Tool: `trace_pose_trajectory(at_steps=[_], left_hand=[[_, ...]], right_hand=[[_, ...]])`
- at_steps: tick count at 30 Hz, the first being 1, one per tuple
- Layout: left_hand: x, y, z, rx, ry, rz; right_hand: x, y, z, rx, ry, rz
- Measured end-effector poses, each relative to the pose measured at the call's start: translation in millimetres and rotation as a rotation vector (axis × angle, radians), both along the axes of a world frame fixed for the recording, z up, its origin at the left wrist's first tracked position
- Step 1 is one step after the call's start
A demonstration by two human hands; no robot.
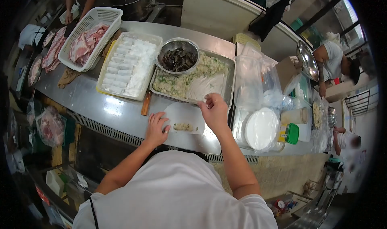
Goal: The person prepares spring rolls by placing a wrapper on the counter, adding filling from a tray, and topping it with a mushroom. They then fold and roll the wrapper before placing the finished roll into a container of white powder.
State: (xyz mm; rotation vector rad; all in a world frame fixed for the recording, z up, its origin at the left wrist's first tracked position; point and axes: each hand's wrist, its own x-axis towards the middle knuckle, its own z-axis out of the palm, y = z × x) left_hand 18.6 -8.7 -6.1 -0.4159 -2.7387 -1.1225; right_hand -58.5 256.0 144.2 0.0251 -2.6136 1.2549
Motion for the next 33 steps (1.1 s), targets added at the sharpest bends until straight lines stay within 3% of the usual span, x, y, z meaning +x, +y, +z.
trace_pose_trajectory(at_steps=[4, 6, 8, 9, 12, 15, 18, 22, 28, 31, 33], left_hand=[[-0.2, -2.8, -3.0, -0.025, -0.007, -0.004], [0.5, -2.2, -1.2, -0.038, -0.006, 0.0], [1.9, -2.3, -1.9, -0.021, 0.023, 0.003], [0.3, -1.7, -2.9, -0.011, 0.037, 0.007], [0.1, -1.2, -0.7, -0.008, 0.024, 0.013], [-0.3, -0.6, -4.3, -0.025, 0.043, 0.023], [-1.2, -0.4, -1.6, -0.014, 0.033, 0.024], [-0.3, -1.2, -2.7, -0.036, 0.022, 0.024], [0.0, -1.2, -6.1, -0.004, 0.017, 0.023], [-1.5, -2.2, -5.4, -0.003, 0.027, 0.024], [-0.5, -1.7, -5.4, 0.001, 0.035, 0.024]], right_hand=[[-38.6, -1.7, -8.0, -0.006, 0.122, -0.058], [-62.4, 9.3, -40.1, 0.221, 0.089, 0.162], [-81.7, 3.6, -38.7, 0.481, 0.018, 0.344], [-91.0, 6.6, -34.9, 0.437, -0.179, 0.271], [-133.2, -20.2, 2.1, 0.39, -0.144, 0.184], [-175.0, -52.2, 21.7, 0.359, -0.075, 0.348], [-211.0, -81.8, 1.1, 0.585, -0.089, 0.593], [-235.4, -112.2, -17.6, 1.065, -0.237, 0.705], [-247.9, -130.8, -0.1, 1.121, -0.406, 0.705], [-253.1, -132.8, -6.7, 1.133, -0.367, 0.721], [-256.0, -128.8, -6.6, 1.023, -0.358, 0.663]])
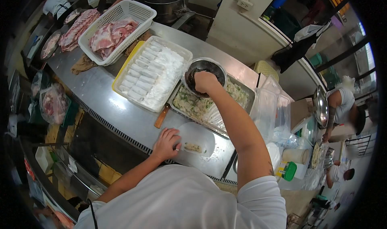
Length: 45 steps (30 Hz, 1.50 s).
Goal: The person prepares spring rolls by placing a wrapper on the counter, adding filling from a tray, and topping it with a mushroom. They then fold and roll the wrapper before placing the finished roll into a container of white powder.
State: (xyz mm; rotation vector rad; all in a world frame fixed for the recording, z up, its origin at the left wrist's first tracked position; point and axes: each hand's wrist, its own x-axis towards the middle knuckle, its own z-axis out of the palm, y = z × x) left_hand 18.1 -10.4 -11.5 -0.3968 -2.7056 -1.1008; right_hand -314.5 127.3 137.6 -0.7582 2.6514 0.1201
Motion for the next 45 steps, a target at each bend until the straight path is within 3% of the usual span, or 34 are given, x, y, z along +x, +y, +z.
trace_pose_trajectory(at_steps=[10, 16, 19, 25, 31, 37, 45], left_hand=[[1.4, 0.7, 1.1, 0.015, -0.003, 0.002], [1.3, 0.8, 1.0, 0.011, -0.009, 0.006], [1.4, 1.1, 1.4, 0.0, -0.013, 0.007], [1.8, 1.1, 1.4, 0.005, -0.011, 0.011], [2.2, 1.1, 2.8, 0.009, -0.001, 0.016], [1.4, 1.4, 2.1, 0.014, 0.007, 0.02], [0.4, 3.0, -2.4, 0.022, 0.032, 0.008]], right_hand=[[-16.1, 58.1, -11.7, -0.522, -0.001, -0.3], [5.3, 62.2, -9.1, -0.31, 0.319, -0.275], [6.6, 58.6, -3.7, -0.336, 0.271, -0.258], [7.9, 59.1, -17.1, -0.147, 0.332, 0.047], [-4.3, 50.4, -21.4, -0.038, 0.316, 0.088], [26.9, 61.4, 8.7, -0.485, 0.295, -0.157], [56.0, 85.2, 9.4, -0.674, 0.189, -0.55]])
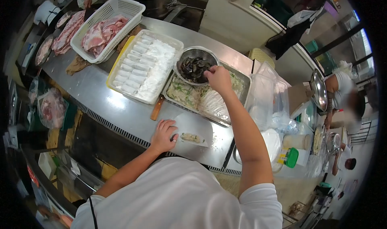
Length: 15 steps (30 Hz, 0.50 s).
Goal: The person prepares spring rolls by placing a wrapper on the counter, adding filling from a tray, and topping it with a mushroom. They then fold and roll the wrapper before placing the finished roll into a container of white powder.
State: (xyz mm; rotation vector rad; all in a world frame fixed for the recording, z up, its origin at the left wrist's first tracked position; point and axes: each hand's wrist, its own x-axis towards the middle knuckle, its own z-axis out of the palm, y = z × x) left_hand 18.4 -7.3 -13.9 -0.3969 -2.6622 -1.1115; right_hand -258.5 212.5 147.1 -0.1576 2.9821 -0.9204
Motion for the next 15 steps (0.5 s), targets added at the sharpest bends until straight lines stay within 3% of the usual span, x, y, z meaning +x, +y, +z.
trace_pose_trajectory(at_steps=[4, 7, 9, 15], left_hand=[[0.4, -1.4, -0.7, -0.014, -0.003, -0.014], [1.1, -0.8, -5.4, -0.026, 0.004, -0.005], [0.8, -0.9, -3.5, -0.021, 0.014, -0.005], [0.3, -1.7, 1.1, -0.005, -0.002, -0.018]], right_hand=[[-1.7, 7.9, -5.5, -0.194, 0.004, -0.096], [38.5, 21.1, 6.8, -0.201, -0.108, 0.016], [84.7, 28.5, 4.8, -0.048, -0.085, 0.132], [225.4, 31.5, -75.6, 0.162, -0.155, 0.37]])
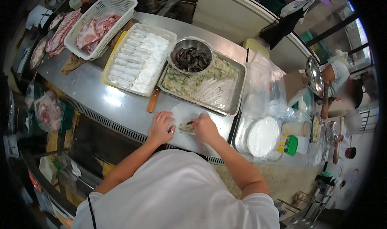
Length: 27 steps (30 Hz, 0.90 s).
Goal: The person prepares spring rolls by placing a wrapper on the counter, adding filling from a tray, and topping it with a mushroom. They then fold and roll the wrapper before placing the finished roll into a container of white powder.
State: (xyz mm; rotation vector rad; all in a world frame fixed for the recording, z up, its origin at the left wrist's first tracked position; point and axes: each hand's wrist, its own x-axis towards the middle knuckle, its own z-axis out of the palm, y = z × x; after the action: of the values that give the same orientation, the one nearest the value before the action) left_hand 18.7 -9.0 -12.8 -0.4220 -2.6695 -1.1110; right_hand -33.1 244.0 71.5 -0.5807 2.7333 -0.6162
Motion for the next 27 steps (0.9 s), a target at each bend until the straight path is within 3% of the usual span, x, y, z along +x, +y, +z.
trace_pose_trajectory(at_steps=[3, 6, 12, 15, 18, 21, 24, 27], left_hand=[[0.1, -0.2, 1.7, -0.001, 0.001, 0.0], [0.5, 0.6, -0.5, 0.019, 0.025, 0.002], [-1.1, -1.4, -2.8, 0.015, 0.004, -0.018], [-3.7, 4.1, -6.1, 0.209, -0.058, 0.1], [-13.7, 12.3, 6.7, -0.022, -0.077, 0.232], [-29.2, 13.8, 16.4, -0.179, -0.233, 0.166], [-39.7, 10.6, 10.8, -0.184, -0.3, 0.11], [-38.3, 14.9, 17.2, 0.077, -0.479, 0.208]], right_hand=[[27.6, -8.9, -24.9, 0.055, 0.048, -0.046], [32.1, -14.7, -14.5, -0.027, 0.075, -0.1], [36.2, -7.8, -41.3, -0.051, 0.108, -0.002], [36.3, 4.8, -29.6, -0.13, 0.244, -0.229], [29.0, 29.8, -29.5, 0.087, 0.13, -0.523], [32.1, 39.7, -53.9, -0.047, 0.045, -0.722], [29.1, 40.5, -62.6, -0.064, -0.103, -0.707], [37.7, 33.5, -57.4, -0.196, -0.087, -0.777]])
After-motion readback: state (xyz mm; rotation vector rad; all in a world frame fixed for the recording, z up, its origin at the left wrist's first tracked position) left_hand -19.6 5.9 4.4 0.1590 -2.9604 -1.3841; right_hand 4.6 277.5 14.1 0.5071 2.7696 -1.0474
